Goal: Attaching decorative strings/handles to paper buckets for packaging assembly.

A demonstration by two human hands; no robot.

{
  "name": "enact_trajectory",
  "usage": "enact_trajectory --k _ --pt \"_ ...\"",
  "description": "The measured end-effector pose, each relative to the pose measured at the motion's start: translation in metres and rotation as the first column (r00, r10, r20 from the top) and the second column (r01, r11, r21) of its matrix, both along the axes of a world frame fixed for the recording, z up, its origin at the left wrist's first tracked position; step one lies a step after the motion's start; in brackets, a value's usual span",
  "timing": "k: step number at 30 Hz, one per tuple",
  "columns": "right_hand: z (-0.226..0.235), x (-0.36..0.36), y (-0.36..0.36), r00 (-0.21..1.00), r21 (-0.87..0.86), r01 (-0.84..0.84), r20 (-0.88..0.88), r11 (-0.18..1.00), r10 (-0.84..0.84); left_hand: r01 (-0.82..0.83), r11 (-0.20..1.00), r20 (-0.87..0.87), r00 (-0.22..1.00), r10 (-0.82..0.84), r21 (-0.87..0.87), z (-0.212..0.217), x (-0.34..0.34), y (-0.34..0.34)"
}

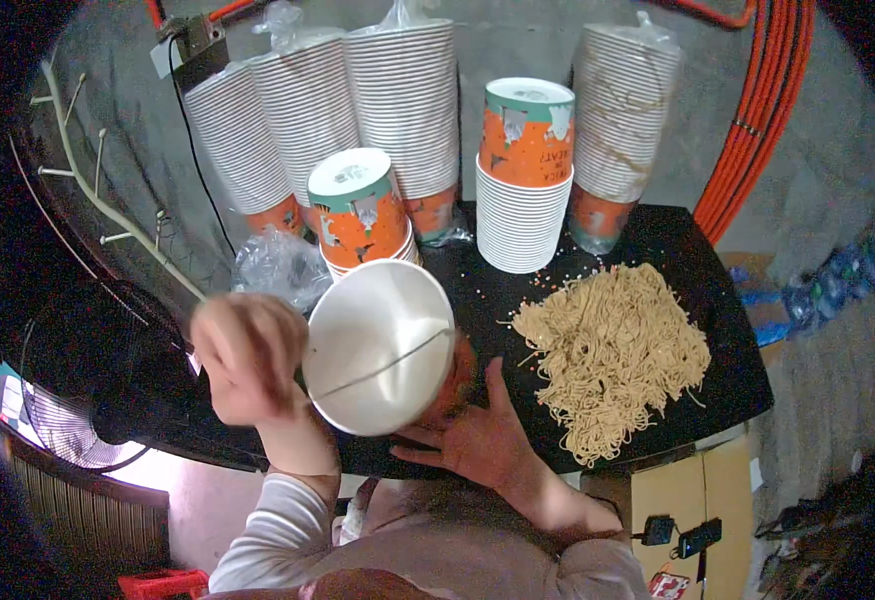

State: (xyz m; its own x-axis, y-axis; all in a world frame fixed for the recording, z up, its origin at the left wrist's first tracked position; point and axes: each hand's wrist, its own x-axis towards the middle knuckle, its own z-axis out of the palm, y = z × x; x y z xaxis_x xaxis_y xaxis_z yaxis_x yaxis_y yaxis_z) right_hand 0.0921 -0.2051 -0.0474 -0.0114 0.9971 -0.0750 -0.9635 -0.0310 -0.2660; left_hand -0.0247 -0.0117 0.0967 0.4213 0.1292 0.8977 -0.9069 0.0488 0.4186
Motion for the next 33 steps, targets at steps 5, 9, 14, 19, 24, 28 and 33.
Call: enact_trajectory --k 5,9,14,19,24,28,33 --pt "0.023 0.007 0.012 0.992 -0.025 -0.042 0.121 0.999 0.045 0.389 0.657 -0.327 0.918 -0.223 0.645 0.014 -0.013 0.001" --pt "0.051 -0.002 0.023 0.931 0.002 0.074 0.359 0.997 -0.070 0.634 0.262 -0.591 0.773 -0.231 0.728 0.007 -0.016 -0.015" --pt "0.054 0.030 0.039 0.833 0.093 0.287 0.468 0.954 -0.296 0.471 0.361 -0.511 0.860 0.016 0.805 -0.011 -0.011 -0.039" --pt "0.088 0.138 0.065 0.394 0.343 0.666 0.592 0.662 -0.703 -0.144 0.241 -0.029 0.803 0.595 0.960 -0.014 -0.012 -0.052" --pt "0.141 0.186 0.097 0.056 0.650 0.548 0.600 0.527 -0.798 -0.309 0.096 0.090 0.536 0.839 0.946 0.004 -0.019 -0.049" --pt "0.148 0.205 0.138 -0.248 0.707 0.354 0.703 0.613 -0.667 -0.219 0.291 -0.149 0.500 0.853 0.931 0.016 -0.038 -0.007" --pt "0.148 0.175 0.202 -0.118 0.665 0.213 0.745 0.716 -0.657 -0.389 0.289 -0.165 0.321 0.932 0.875 0.016 -0.053 0.028"
